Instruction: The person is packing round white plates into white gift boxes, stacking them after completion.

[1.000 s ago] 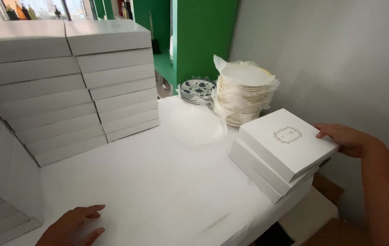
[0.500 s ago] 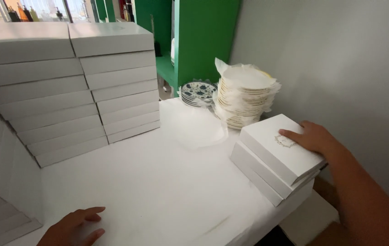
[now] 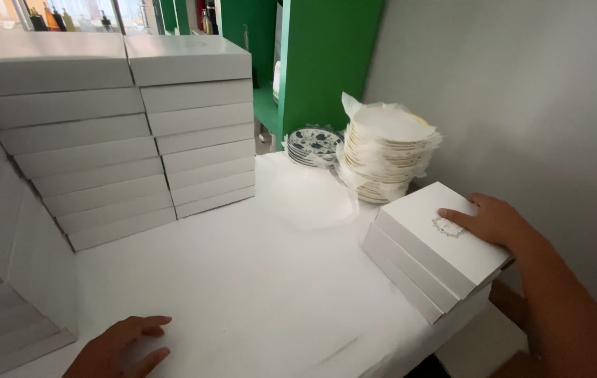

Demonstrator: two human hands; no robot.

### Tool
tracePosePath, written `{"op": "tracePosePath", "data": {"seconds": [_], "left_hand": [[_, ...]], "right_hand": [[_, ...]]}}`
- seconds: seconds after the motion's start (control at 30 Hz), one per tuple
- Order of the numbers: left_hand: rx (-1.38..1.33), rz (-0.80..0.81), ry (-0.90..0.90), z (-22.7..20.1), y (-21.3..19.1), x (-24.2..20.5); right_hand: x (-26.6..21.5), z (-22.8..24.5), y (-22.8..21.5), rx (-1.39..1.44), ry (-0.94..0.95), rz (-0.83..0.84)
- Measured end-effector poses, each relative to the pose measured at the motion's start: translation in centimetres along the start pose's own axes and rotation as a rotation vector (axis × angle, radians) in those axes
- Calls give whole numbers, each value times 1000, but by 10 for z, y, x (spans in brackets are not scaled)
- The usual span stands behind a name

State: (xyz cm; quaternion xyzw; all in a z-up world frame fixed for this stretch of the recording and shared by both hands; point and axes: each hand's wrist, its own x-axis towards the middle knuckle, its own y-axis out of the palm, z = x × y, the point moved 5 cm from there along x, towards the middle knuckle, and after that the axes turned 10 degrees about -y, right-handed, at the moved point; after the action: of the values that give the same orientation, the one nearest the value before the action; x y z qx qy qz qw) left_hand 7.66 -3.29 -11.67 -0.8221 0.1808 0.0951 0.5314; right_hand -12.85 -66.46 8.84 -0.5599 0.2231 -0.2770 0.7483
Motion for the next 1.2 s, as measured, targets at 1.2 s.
{"op": "tracePosePath", "data": {"seconds": [1.2], "left_hand": [[98, 531, 154, 85, 98, 177]], "right_hand": [[226, 232, 17, -305, -332, -324]]}}
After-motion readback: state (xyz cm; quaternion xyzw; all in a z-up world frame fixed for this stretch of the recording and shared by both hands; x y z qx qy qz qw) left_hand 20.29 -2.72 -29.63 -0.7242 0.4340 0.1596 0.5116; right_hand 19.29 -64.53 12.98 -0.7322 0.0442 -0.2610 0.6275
